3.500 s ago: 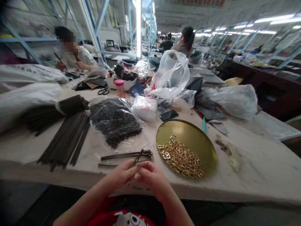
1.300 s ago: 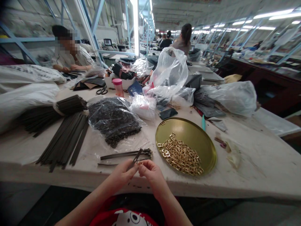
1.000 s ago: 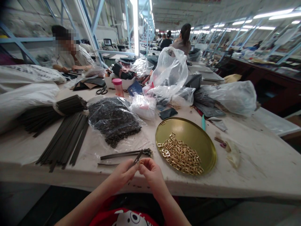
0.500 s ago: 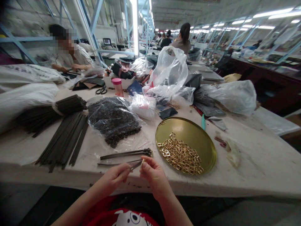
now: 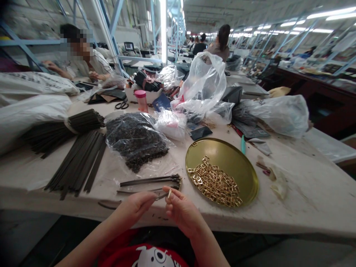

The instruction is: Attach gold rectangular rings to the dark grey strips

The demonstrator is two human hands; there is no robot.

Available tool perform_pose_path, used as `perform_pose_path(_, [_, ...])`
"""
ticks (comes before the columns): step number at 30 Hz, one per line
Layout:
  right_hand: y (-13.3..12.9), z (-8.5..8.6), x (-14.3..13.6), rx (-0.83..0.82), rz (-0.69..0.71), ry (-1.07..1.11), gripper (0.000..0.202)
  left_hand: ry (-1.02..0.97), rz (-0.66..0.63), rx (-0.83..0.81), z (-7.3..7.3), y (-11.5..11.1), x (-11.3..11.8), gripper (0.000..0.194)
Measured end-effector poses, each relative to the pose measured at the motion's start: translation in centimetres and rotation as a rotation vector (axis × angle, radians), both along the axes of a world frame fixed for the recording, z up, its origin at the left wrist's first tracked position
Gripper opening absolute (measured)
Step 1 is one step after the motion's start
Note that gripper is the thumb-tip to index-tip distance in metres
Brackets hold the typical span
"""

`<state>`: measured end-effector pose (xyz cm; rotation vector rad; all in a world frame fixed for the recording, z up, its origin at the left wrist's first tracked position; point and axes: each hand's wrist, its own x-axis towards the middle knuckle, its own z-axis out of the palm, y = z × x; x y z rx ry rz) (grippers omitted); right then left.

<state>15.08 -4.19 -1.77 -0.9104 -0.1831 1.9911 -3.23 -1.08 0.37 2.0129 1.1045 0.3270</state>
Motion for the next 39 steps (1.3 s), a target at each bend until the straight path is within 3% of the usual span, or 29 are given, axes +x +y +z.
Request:
perform_pose_path(9, [0.1,-0.1,-0.2,-0.021,-0.057,0.077,0.043,-0.042,-0.034,-0.03,0.4,-0.2,-0.1,0.026])
perform_pose_path(14, [-0.1,-0.1,-0.6,0.023,-0.069,-0.002,0.041,-0.01,0.021,-0.087,0.5,-0.2,0.2,0.026])
perform_pose_path(19, [0.0,-0.4,-0.5,0.023,-0.089,0.051,0.04,-0.043,0.035,-0.178,0.7,-0.2,1.1,0.025])
perform_pose_path(26, [0.1,-0.6,-0.1,-0.008,-0.055,0.116,0.042,-0.038,-0.022,-0.079,0.5,-0.3,0.6,0.025])
perform_pose_path(34, [0.1,-0.7,-0.2,-0.012,-0.056,0.099,0.042,-0.035,-0.012,-0.115,1.0,-0.3,0.0,0.022])
perform_pose_path(39, [-0.3,-0.3,-0.6,-0.017,-0.019,0.094,0.043,-0.045,0.031,-0.118,0.2,-0.1,1.0,0.024])
